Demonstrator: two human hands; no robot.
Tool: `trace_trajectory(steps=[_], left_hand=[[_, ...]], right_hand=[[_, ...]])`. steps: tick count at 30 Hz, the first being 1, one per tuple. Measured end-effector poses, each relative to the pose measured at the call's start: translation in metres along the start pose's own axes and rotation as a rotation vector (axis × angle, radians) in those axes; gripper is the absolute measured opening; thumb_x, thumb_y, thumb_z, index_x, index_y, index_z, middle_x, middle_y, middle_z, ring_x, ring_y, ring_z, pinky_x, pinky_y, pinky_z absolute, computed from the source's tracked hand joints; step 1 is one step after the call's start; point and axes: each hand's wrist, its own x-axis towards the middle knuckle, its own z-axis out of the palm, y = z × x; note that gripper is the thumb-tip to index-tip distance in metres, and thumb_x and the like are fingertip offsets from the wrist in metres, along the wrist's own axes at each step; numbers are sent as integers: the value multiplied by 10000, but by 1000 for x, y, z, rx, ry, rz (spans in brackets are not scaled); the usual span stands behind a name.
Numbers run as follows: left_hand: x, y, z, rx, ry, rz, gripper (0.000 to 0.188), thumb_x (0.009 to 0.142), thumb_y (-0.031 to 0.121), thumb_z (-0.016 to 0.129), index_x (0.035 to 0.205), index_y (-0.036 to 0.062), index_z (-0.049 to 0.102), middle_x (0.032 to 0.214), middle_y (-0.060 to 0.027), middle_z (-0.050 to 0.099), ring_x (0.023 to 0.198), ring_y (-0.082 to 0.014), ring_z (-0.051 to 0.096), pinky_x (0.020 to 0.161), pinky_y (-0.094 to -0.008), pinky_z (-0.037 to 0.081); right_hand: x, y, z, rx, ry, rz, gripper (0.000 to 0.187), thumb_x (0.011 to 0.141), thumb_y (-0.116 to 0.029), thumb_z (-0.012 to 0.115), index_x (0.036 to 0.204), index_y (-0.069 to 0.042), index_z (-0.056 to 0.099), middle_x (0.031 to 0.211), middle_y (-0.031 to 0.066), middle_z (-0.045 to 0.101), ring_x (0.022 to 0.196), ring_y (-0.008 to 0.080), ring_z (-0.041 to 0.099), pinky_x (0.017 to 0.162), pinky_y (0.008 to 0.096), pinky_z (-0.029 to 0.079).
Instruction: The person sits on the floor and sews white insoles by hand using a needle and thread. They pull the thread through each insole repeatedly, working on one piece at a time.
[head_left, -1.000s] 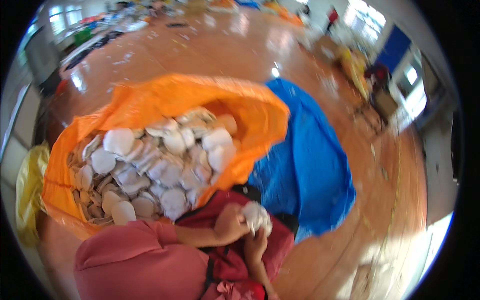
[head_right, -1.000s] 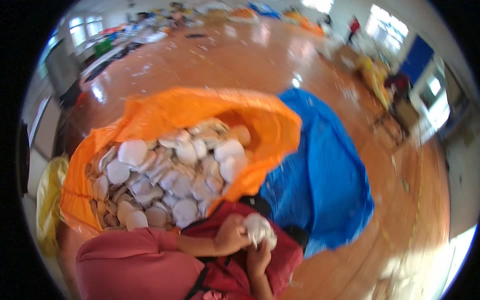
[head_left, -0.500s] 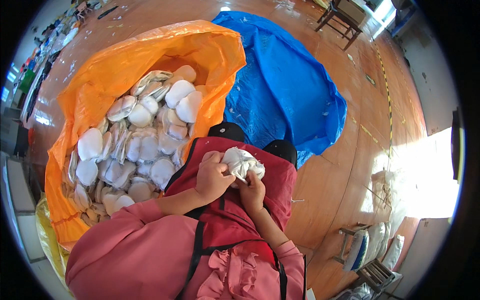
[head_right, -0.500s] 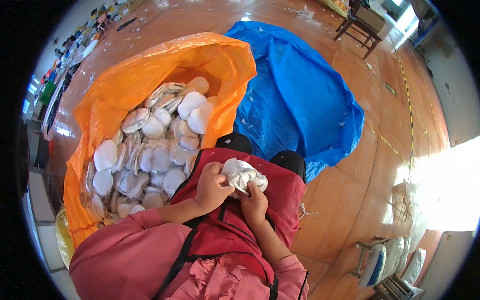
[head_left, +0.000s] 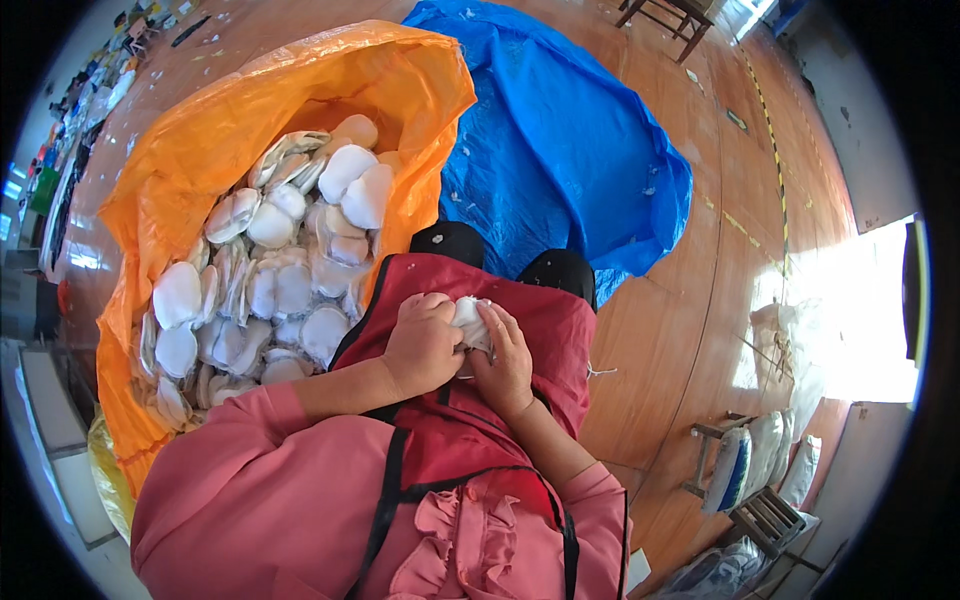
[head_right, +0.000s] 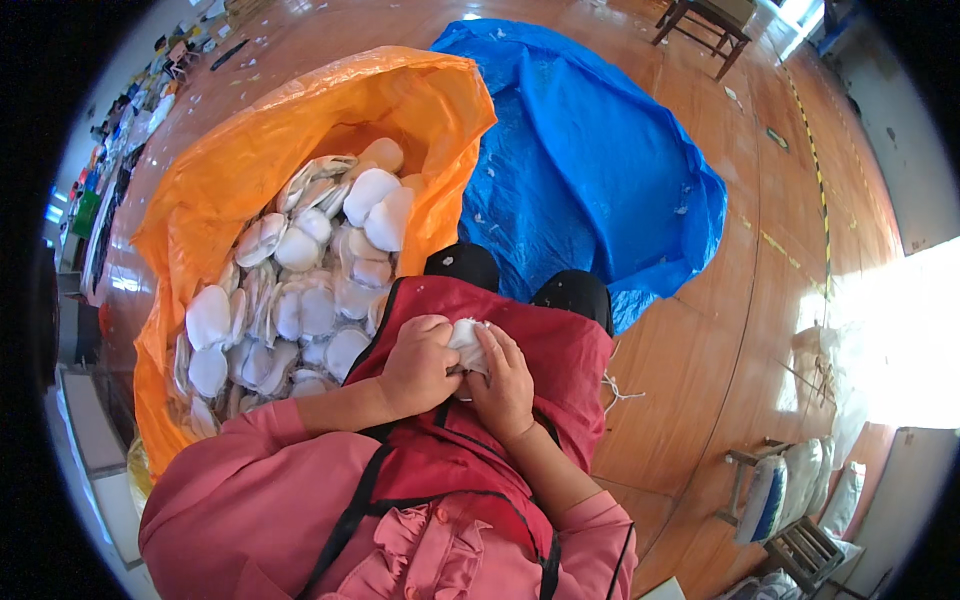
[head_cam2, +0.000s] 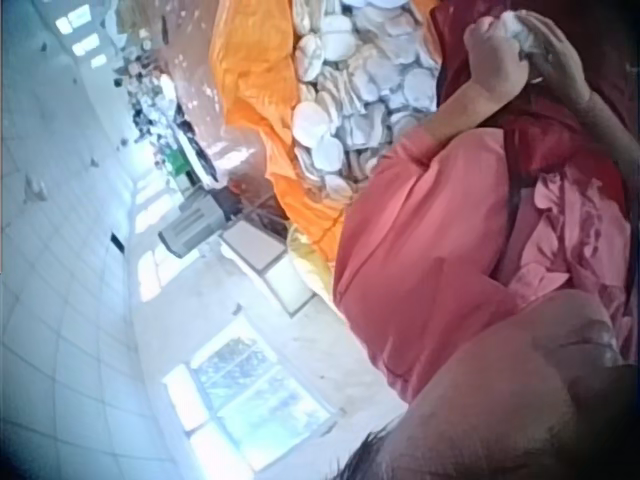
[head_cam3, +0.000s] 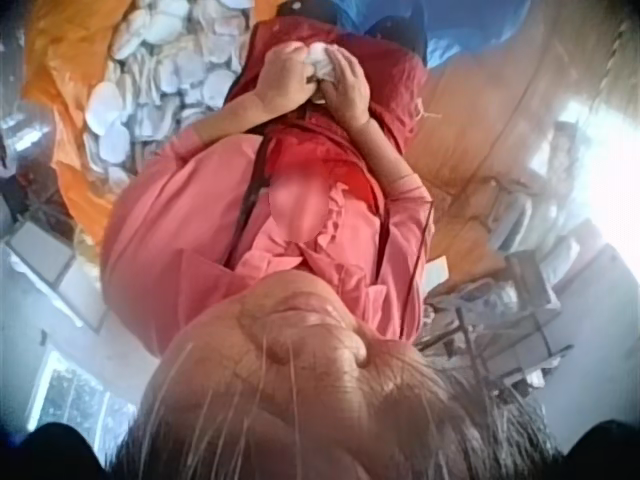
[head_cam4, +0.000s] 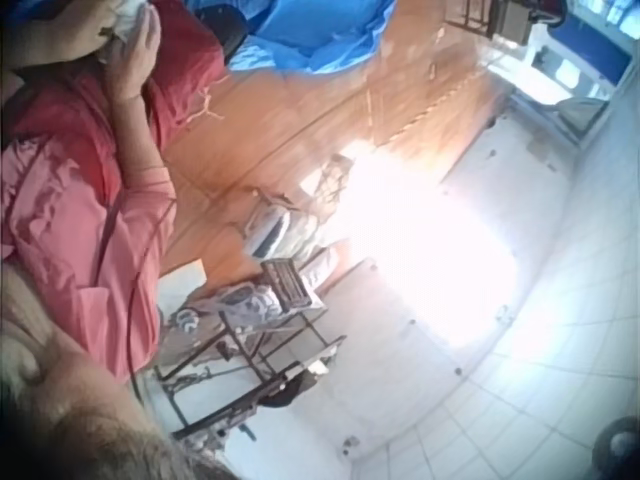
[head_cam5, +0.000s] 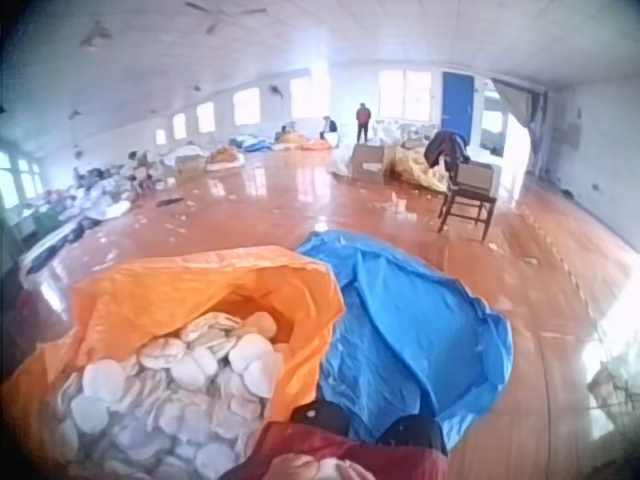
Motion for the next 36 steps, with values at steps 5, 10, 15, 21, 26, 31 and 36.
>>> trace_trajectory(steps=[5, 10, 15, 21, 26, 31, 36], left_hand=[[3, 0, 0, -3, -3, 99, 164, 620, 202, 741, 616, 64, 654, 875, -99, 576, 1011, -300, 549, 877, -455, 428], [-4, -1, 2, -136, -153, -2, 225, 663, 188, 770, 733, 60, 599, 865, -102, 569, 919, -314, 577, 792, -420, 471], [-9, -9, 21, -407, -265, -143, 356, 752, 223, 772, 931, 79, 500, 882, -131, 597, 843, -346, 616, 715, -444, 498], [13, -14, 32, -516, -526, -312, 531, 729, 293, 841, 971, 89, 416, 909, -138, 619, 868, -329, 636, 743, -407, 493], [17, -26, 56, -621, -578, -251, 562, 714, 311, 852, 964, 101, 395, 867, -128, 610, 824, -245, 624, 758, -371, 493], [28, -18, 55, -580, -624, -212, 564, 696, 285, 856, 985, 105, 407, 916, -139, 634, 874, -269, 650, 760, -391, 499], [29, -16, 61, -642, -622, -180, 582, 676, 286, 852, 1043, 111, 436, 912, -155, 651, 880, -350, 660, 772, -418, 512]], right_hand=[[0, -1, -5, -19, -81, 99, 491, 761, -18, 544, 1250, -39, 587, 1177, 213, 612, 1069, 385, 609, 926, 419, 501], [-7, 14, -12, 59, -167, 228, 431, 793, -42, 506, 1212, -14, 602, 1091, 215, 657, 1008, 376, 646, 895, 413, 513], [-14, 31, -16, 113, -208, 291, 398, 828, -83, 517, 1214, -18, 592, 1006, 228, 674, 964, 391, 655, 849, 431, 520], [-19, 35, -22, 230, -197, 457, 353, 841, -73, 506, 1187, -19, 552, 929, 240, 673, 881, 409, 662, 791, 453, 517], [-32, 50, -22, 188, -177, 434, 321, 828, -65, 544, 1143, -7, 546, 904, 239, 669, 848, 401, 665, 763, 437, 521], [-24, 36, -38, 193, -197, 475, 279, 805, -95, 617, 1066, 3, 612, 914, 214, 676, 838, 373, 667, 761, 419, 526], [-23, 39, -45, -6, -181, 342, 191, 793, -101, 648, 952, 3, 666, 903, 187, 677, 819, 356, 666, 751, 386, 531]])
